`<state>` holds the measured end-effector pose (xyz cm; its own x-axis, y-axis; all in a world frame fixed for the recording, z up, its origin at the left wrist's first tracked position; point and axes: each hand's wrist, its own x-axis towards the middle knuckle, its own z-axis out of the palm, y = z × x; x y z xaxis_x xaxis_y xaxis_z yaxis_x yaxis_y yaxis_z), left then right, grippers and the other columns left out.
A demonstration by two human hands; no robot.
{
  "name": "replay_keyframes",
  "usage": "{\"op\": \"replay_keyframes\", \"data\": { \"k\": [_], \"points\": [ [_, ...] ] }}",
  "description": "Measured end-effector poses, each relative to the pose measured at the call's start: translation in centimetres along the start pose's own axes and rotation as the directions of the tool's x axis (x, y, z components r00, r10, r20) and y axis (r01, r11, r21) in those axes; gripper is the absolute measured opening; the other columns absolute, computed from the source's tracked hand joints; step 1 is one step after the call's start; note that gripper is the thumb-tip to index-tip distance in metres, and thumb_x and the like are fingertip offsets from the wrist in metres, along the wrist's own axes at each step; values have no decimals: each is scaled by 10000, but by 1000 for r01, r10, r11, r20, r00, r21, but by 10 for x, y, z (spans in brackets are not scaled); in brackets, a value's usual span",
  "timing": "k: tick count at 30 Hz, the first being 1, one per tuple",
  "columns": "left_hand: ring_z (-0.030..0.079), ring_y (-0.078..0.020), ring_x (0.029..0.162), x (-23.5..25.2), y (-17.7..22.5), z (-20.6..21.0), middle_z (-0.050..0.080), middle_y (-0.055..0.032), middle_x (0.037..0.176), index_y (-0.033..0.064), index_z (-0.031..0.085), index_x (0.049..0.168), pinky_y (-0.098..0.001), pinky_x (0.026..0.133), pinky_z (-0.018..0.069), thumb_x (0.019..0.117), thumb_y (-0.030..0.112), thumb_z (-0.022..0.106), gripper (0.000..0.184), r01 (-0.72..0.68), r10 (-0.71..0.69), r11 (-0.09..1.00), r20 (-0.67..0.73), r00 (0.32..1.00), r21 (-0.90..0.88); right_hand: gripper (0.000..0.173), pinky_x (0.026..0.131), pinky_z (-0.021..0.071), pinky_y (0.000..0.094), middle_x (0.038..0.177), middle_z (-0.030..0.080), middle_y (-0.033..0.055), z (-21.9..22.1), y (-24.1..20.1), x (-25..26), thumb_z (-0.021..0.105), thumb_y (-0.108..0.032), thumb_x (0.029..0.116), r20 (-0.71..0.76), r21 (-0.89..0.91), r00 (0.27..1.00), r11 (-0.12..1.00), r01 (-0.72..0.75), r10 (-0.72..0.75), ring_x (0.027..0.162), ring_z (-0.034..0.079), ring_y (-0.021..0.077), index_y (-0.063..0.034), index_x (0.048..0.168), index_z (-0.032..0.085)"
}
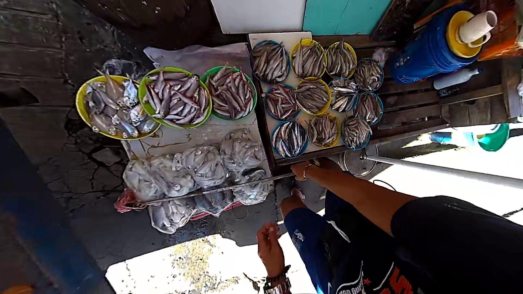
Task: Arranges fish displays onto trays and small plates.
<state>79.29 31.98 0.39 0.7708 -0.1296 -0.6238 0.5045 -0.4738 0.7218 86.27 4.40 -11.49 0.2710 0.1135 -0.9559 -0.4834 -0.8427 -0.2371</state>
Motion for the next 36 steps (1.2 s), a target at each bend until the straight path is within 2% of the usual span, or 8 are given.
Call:
{"op": "replay_keyframes", "data": {
  "k": [6,13,18,20,24,29,32,36],
  "points": [
    [674,-159,957,116,58,102,657,-200,1113,-145,544,1260,-317,823,575,1045,139,460,366,-169,169,982,-15,986,-80,555,1043,421,691,1381,567,321,-9,32,57,651,-253,991,103,-51,983,987,155,-149,1303,546,484,72,1418,508],
    [621,-268,1046,253,45,219,579,-255,1268,-88,497,1357,-424,912,527,1107,155,388,366,282,-328,920,-140,934,-273,620,1091,378,691,1455,529,274,-38,80,75,695,-312,973,94,-45,938,940,339,-334,1370,485,467,10,1463,492],
    [612,-400,1168,325,-17,252,594,-286,1314,-27,546,1377,-568,977,508,1110,270,403,424,455,-448,890,-179,876,3,522,1129,379,611,1408,566,251,-42,159,75,619,-269,1031,-69,179,952,935,307,-299,1350,511,420,13,1453,496],
    [609,-420,1190,342,-24,262,617,-300,1284,-63,593,1299,-570,1003,488,1104,216,412,385,460,-418,849,-200,886,259,514,1102,435,543,1330,607,259,-36,200,73,605,-251,1037,-93,259,962,926,273,-257,1256,585,396,42,1445,491],
    [505,-442,1357,361,1,282,552,-310,1409,-88,582,1338,-532,1126,408,1043,82,535,343,434,-457,536,-183,870,724,472,1036,495,483,1240,643,260,-28,266,66,587,-203,1046,-93,367,985,914,172,-148,1147,647,364,58,1428,495],
    [514,-443,1333,363,-10,291,563,-301,1394,-42,583,1361,-572,1096,407,1085,192,465,381,623,-505,648,-366,782,437,411,990,520,474,1203,658,262,-13,300,62,577,-175,1049,-70,450,992,884,125,-105,1094,670,355,58,1384,529],
    [578,-458,1266,359,-26,277,616,-274,1343,32,603,1372,-631,1046,452,1050,236,555,384,470,-394,587,-275,877,659,398,1004,518,476,1210,664,252,-14,303,59,550,-182,1056,-95,520,990,843,139,-105,1101,673,344,43,1384,542],
    [596,-327,1223,358,-9,286,599,-251,1346,-28,544,1400,-478,1041,467,1092,177,462,379,502,-416,733,-282,865,458,359,1008,530,449,1236,660,266,-27,336,51,514,-125,1056,-277,729,955,670,140,102,1106,681,333,75,1348,573]
  ]
}}
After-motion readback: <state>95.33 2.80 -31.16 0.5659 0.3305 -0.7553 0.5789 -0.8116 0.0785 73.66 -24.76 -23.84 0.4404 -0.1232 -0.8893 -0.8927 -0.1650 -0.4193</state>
